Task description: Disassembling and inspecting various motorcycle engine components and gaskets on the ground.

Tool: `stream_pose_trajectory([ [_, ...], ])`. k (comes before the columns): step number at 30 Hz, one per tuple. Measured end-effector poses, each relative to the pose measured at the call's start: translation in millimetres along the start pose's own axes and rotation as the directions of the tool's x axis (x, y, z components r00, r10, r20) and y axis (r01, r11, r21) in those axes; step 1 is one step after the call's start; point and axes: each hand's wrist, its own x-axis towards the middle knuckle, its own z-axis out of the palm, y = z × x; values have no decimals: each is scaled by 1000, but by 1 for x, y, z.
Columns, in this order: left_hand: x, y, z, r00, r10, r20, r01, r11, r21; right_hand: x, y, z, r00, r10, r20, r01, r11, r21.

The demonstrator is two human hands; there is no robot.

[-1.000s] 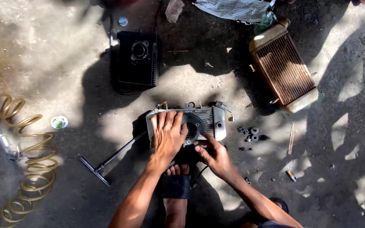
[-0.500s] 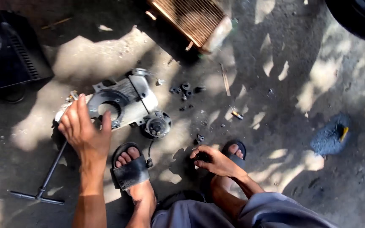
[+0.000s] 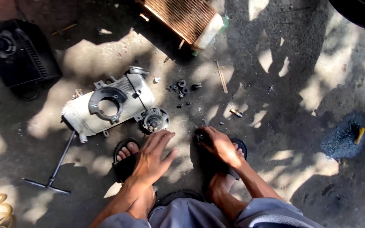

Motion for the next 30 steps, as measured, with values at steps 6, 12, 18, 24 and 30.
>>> stream_pose_trajectory([
  [6,-7,-8,27,876,-289,386,482,534,-694,0,-51,-56,958,-282,-43,284,924,258],
  [12,42,34,-55,979,-142,149,194,396,-897,16,-149,-133,989,20,146,-33,996,88],
  [18,53,-13,-67,963,-242,-118,-62,227,-972,79,-214,-135,992,22,126,-66,931,358],
  [24,39,-111,-110,725,-337,-601,422,906,2,199,-246,-104,997,-53,-51,69,916,396],
  [30,40,-139,-99,788,-369,-492,440,897,32,270,-242,-51,967,-249,59,205,891,404],
])
